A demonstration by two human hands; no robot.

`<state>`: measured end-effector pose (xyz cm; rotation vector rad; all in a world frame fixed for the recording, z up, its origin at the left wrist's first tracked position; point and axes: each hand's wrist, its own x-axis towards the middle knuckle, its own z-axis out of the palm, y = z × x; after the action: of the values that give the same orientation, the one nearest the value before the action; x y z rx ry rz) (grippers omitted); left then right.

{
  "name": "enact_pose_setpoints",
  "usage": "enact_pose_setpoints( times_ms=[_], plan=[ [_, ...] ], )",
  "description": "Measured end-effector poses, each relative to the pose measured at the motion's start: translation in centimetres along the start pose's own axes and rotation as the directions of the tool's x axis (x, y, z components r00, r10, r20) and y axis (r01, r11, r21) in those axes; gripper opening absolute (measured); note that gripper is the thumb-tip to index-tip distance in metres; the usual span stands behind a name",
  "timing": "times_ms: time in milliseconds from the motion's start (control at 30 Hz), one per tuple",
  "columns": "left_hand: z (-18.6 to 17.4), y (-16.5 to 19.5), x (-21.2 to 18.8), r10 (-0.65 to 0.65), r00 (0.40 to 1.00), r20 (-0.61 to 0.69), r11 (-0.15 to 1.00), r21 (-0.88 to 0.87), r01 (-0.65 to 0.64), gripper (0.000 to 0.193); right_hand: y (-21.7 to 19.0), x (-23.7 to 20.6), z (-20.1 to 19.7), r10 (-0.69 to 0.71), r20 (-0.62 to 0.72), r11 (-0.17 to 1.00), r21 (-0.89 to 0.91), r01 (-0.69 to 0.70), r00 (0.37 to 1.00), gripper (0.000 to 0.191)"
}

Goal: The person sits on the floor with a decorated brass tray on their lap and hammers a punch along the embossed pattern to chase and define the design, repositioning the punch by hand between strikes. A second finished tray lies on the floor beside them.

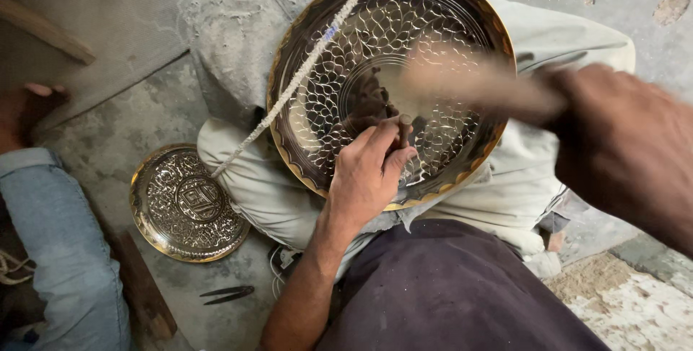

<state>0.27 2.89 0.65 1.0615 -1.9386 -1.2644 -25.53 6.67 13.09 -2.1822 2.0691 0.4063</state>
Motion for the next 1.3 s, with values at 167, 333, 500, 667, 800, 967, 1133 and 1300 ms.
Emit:
enact_pose_setpoints(
  times_ms=[167, 333, 500, 667, 800, 967, 1133, 1300],
  plan=[
    [0.0, 0.2, -0.1, -0.019, 1.0, -0.015, 0.999, -0.046, 0.018, 0.034, -0.7, -0.2, -0.6, 0.084, -0.154, 0.959, 0.279, -0.038, 0.984, 0.036],
    [0.0, 0.1, 0.0, -0.035, 0.999, -0.004, 0.999, -0.014, 0.034, 0.036, -1.8, -0.3, -1.3, 0.225, -0.269, 0.799, 0.602, -0.019, 0.937, 0.027],
    [-0.1, 0.1, -0.1, -0.008, 1.0, -0.012, 1.0, -0.012, 0.007, 0.033, -2.2, -0.6, -1.4, 0.14, -0.242, 0.927, 0.372, -0.041, 0.96, 0.031],
    [0.0, 0.1, 0.0, -0.016, 1.0, -0.019, 0.999, 0.036, 0.017, 0.029, -1.8, -0.6, -0.5, 0.095, -0.149, 0.99, 0.114, -0.078, 0.984, 0.035],
    [-0.1, 0.1, 0.0, -0.021, 1.0, -0.015, 1.0, 0.022, 0.022, 0.028, -1.4, -0.8, -0.1, 0.07, -0.146, 0.993, 0.102, -0.055, 0.987, 0.039],
    [-0.2, 0.6, 0.1, -0.05, 0.999, -0.003, 0.999, -0.018, 0.05, 0.031, -0.6, -0.9, 0.5, 0.157, -0.058, 0.943, 0.306, -0.132, 0.986, 0.04],
    [-0.8, 1.1, 0.6, -0.074, 0.992, -0.103, 0.984, -0.167, 0.056, 0.028, 0.8, -0.7, 1.4, 0.045, -0.269, 0.984, 0.18, 0.004, 0.962, 0.038],
    [-1.2, 1.1, 1.0, -0.009, 1.0, -0.007, 0.998, -0.062, 0.009, 0.032, 1.3, -0.3, 0.8, 0.105, -0.344, 0.926, 0.375, 0.034, 0.933, 0.046]
  ],
)
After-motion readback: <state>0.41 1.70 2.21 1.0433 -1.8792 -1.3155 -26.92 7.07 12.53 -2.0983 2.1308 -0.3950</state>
